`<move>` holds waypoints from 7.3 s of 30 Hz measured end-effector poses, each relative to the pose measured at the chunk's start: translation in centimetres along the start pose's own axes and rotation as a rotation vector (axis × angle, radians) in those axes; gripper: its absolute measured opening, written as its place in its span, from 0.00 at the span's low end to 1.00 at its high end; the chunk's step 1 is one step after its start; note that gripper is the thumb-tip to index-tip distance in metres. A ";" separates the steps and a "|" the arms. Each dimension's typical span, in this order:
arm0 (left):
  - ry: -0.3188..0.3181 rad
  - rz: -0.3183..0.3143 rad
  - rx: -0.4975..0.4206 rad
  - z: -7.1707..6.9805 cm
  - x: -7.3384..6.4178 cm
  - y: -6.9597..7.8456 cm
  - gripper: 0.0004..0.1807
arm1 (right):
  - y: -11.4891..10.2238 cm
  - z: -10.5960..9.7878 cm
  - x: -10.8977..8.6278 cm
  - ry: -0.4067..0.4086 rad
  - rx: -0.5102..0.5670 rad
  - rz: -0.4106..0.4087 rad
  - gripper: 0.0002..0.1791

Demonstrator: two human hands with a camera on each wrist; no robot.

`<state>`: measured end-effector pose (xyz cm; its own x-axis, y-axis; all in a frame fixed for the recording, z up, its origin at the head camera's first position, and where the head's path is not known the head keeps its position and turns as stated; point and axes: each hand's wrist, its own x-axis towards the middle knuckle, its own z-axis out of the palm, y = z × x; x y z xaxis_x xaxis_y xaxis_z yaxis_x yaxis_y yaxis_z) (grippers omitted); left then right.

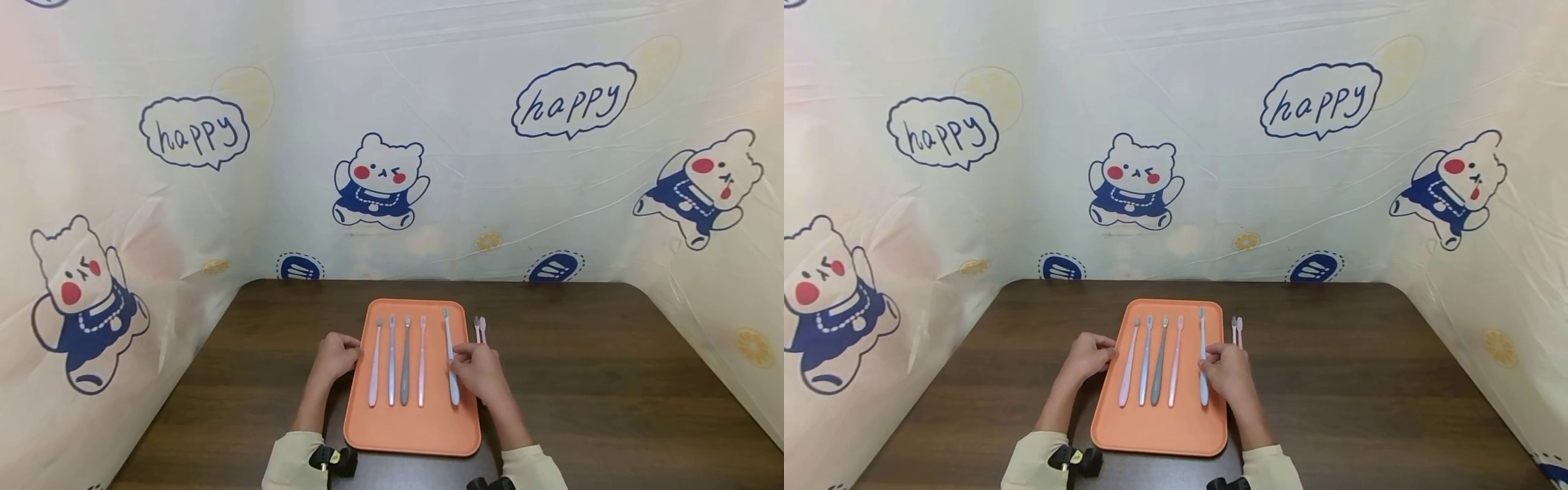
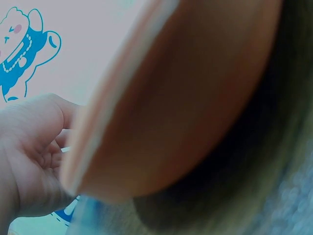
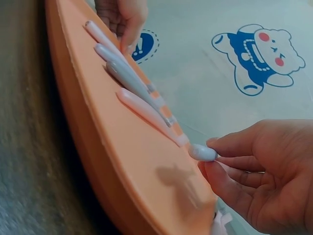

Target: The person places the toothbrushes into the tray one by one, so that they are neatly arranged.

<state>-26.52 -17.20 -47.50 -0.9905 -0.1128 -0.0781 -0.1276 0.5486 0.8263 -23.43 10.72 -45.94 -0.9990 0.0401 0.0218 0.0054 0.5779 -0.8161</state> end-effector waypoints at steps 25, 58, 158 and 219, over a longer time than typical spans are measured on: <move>-0.001 0.000 -0.002 0.0 0.0 0.0 0.11 | 0.1 2.2 0.5 0.033 -0.056 -0.035 0.12; -0.001 0.008 -0.001 0.1 0.1 0.2 0.11 | -0.4 3.2 0.3 0.055 -0.079 -0.059 0.09; -0.013 -0.021 -0.007 0.0 0.2 0.1 0.11 | 4.5 -5.8 1.0 -0.087 -0.107 0.207 0.26; -0.007 -0.008 0.000 0.1 0.3 -0.1 0.13 | 4.5 -5.3 1.3 -0.029 -0.048 0.215 0.15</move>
<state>-26.78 -17.21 -47.68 -0.9898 -0.1114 -0.0887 -0.1356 0.5477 0.8256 -24.49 17.67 -46.54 -0.9754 0.1439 -0.1668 0.2200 0.5967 -0.7717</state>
